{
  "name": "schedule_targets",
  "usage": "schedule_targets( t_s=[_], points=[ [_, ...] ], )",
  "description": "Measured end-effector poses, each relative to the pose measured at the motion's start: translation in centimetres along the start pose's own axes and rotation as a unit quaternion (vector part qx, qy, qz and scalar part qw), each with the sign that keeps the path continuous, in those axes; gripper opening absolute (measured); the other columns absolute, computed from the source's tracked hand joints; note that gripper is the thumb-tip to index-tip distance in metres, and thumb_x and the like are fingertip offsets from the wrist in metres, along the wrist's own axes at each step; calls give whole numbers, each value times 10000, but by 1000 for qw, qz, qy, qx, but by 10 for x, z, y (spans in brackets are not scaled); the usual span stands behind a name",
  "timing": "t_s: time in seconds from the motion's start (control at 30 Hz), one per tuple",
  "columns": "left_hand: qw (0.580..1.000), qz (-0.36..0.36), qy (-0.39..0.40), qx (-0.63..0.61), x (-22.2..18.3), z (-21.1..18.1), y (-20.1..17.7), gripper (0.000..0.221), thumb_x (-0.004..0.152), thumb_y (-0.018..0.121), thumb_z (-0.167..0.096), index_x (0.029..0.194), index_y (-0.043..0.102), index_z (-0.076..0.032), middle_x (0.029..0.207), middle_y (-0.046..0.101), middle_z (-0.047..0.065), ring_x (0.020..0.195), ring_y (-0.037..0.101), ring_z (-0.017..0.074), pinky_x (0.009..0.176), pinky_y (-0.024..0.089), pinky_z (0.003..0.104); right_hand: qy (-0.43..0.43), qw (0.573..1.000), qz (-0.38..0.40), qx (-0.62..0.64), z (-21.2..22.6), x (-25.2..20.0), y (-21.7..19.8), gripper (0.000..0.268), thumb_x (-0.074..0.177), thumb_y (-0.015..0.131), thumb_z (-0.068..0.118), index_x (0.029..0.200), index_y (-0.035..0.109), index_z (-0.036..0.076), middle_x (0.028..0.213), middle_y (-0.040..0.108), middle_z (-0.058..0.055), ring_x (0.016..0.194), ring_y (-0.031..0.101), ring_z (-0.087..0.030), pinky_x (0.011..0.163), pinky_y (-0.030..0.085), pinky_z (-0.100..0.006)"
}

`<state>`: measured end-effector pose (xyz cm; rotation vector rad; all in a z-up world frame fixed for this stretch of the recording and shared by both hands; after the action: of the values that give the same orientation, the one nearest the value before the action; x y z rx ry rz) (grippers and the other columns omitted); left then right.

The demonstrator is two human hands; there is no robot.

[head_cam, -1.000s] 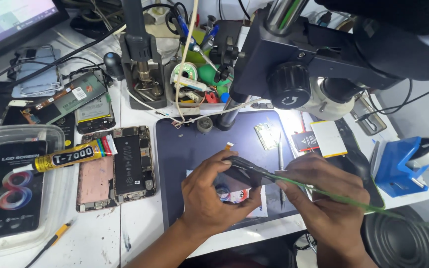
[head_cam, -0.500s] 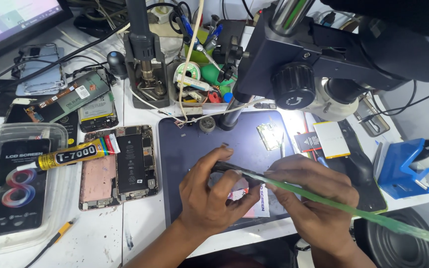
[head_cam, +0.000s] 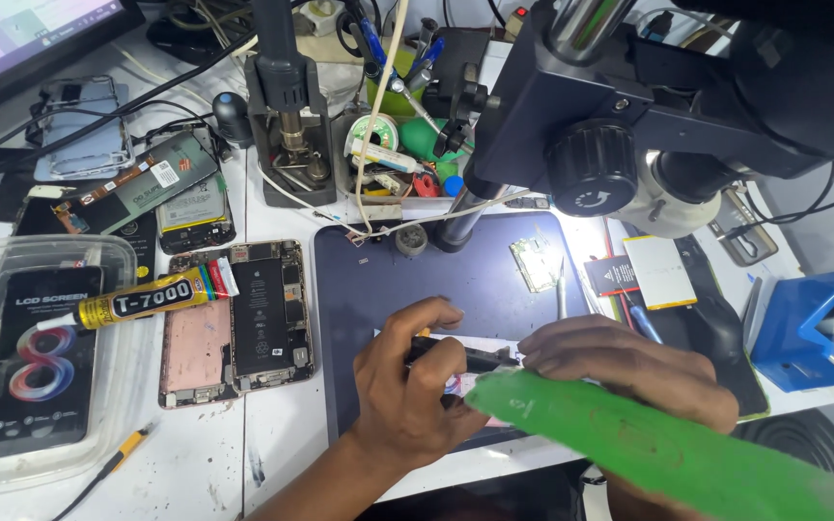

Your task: Disassembling a mobile phone using prying tools and tweezers on a repair bench

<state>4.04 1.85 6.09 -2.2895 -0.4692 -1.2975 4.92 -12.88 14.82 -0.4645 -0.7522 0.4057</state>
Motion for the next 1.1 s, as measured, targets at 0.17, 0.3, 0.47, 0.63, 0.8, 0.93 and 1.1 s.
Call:
schedule_targets(
  t_s=[0.17,0.3,0.47,0.63,0.8,0.93,1.1],
  points=[
    [1000,4,-6,2,4,0,-1,331,886,722,-263,988,455,-96,1094,626,194,881,703,268,617,510,347,4,995,-95,-21,3,3,5,318,914,570,243,854,679,-49,801,744,-157,764,804,-295,750,679,-336],
    [1000,-2,-14,-3,4,4,-2,382,887,725,-360,975,481,-79,1085,641,186,737,645,189,566,482,305,10,991,-131,-32,1,-2,5,268,888,601,212,819,665,-39,752,721,-142,722,791,-277,718,675,-316],
    [1000,1,-14,2,19,-2,-7,431,800,788,-287,954,456,-61,1052,631,190,858,716,258,635,537,330,8,993,-114,-37,-10,-7,15,246,906,603,178,875,670,-57,811,731,-166,768,785,-317,766,658,-360],
    [999,2,-34,-38,26,-6,-12,498,800,586,-469,980,479,-17,741,470,64,948,722,339,538,480,354,41,989,-133,-40,-34,-21,27,125,814,727,16,827,665,-91,767,715,-184,719,752,-329,717,629,-360],
    [994,22,-85,-68,24,4,-9,491,890,572,-483,1008,520,-10,928,552,158,842,633,250,547,423,334,195,967,-149,70,-98,-71,42,121,902,725,100,928,699,-15,918,655,-140,863,641,-218,824,514,-284],
    [995,28,-82,-45,23,3,-6,538,882,626,-540,972,487,-28,819,471,66,1012,672,285,603,502,365,162,969,-174,73,-104,-87,46,116,894,726,52,951,680,-38,937,642,-174,929,642,-271,869,525,-339],
    [996,35,-79,-38,23,3,-3,433,961,578,-461,989,484,-39,900,534,118,946,634,274,570,439,343,58,979,-192,16,-69,-65,34,131,845,740,42,900,673,-57,801,715,-146,693,691,-348,708,604,-385]
  ],
)
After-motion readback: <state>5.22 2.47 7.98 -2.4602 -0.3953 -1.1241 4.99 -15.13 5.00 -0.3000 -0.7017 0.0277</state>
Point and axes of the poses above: each hand's wrist, its own x-axis towards the middle knuckle, its own y-axis out of the palm, z = x × y, the point moved 8 cm from there along x, towards the middle knuckle
